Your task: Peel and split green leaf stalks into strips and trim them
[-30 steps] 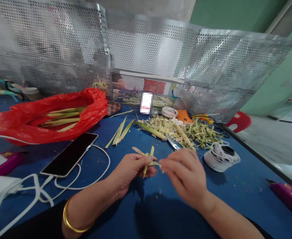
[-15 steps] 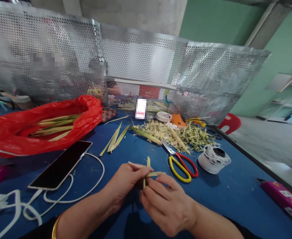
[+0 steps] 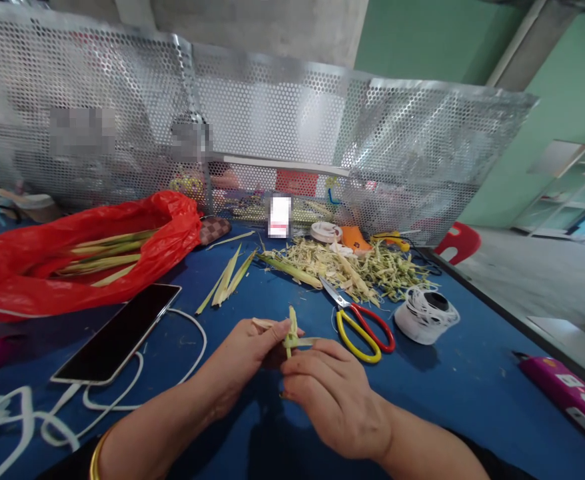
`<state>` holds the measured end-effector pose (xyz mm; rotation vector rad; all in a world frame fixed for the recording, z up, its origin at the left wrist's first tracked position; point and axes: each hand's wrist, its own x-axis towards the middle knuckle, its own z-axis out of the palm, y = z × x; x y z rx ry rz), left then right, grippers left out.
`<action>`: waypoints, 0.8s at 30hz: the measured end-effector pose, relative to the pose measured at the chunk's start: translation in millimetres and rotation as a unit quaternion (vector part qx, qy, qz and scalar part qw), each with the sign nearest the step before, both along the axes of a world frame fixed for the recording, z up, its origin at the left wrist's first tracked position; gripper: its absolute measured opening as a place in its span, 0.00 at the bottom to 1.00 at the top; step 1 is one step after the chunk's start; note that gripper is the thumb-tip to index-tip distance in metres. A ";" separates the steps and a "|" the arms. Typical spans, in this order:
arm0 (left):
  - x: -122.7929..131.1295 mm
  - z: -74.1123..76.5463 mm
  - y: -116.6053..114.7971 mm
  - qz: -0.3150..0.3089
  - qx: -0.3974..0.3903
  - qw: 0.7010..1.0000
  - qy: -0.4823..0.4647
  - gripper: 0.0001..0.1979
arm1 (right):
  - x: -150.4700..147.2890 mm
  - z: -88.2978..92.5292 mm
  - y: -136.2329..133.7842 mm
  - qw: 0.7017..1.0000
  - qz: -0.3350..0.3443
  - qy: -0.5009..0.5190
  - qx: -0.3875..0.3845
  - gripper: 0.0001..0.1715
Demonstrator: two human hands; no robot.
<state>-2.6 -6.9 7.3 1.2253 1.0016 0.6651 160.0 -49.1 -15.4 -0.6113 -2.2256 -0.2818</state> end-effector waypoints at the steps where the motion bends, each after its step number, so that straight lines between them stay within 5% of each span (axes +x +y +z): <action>1: 0.0 -0.4 0.6 -0.003 -0.017 1.000 -0.015 0.27 | 0.2 0.6 -0.8 1.000 0.007 -0.003 0.008 0.07; 8: -0.3 -3.2 2.9 0.012 -0.070 0.997 -0.028 0.23 | -0.6 6.9 -6.2 0.996 0.068 -0.020 0.055 0.11; 14: -3.6 -1.9 6.2 0.011 -0.088 0.995 -0.044 0.23 | 0.5 6.4 -5.8 0.998 0.042 -0.019 0.034 0.10; 24: 0.9 -3.8 3.4 0.022 -0.052 0.998 -0.031 0.13 | -4.2 2.4 -3.2 0.989 0.068 -0.105 0.081 0.10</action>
